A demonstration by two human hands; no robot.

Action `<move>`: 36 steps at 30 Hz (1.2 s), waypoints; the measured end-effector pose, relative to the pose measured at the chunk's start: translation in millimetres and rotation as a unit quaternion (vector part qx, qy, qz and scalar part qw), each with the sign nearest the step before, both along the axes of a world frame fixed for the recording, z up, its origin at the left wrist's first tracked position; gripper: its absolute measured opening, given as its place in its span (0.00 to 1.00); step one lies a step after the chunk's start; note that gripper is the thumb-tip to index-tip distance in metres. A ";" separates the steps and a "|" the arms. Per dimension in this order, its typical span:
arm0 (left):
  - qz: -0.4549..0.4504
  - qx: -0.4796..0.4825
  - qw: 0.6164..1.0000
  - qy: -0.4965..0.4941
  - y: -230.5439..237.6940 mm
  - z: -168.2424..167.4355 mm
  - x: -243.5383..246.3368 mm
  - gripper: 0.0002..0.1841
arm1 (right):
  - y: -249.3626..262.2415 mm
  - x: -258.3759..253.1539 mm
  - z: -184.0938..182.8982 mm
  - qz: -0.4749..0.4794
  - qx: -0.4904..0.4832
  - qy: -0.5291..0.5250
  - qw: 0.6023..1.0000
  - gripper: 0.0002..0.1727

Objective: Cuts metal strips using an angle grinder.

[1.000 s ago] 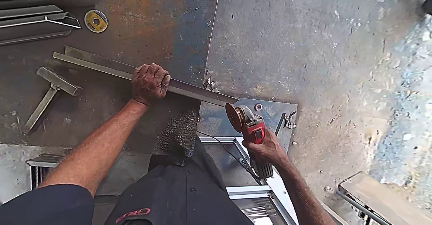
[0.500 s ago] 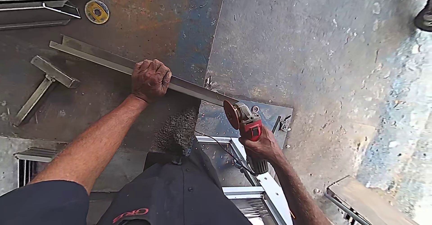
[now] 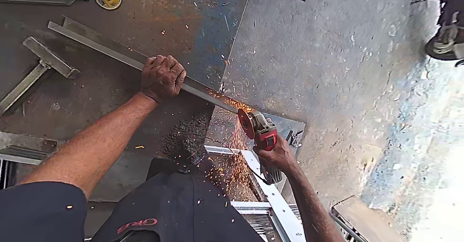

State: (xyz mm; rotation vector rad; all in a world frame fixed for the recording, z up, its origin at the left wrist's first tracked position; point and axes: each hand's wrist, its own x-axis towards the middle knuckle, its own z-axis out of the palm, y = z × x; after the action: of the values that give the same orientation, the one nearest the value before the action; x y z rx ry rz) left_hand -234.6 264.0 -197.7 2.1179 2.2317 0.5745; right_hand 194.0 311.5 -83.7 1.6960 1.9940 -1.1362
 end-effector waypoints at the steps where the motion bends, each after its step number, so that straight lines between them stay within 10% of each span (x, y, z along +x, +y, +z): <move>1: -0.001 0.001 1.000 -0.002 0.2 0.1 -0.2 0.23 | 0.7 -0.2 -0.2 0.002 -0.001 -0.002 1.000 0.47; 36: 0.004 -0.011 1.000 -0.016 0.4 2.5 -0.1 0.21 | 11.9 -10.4 -6.7 0.010 -0.001 -0.007 1.000 0.47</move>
State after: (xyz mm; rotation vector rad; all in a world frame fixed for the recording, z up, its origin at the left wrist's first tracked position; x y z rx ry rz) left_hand -234.7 264.4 -195.2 2.0764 2.2199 0.5776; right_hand 183.7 323.4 -90.4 1.6747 1.9972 -1.1168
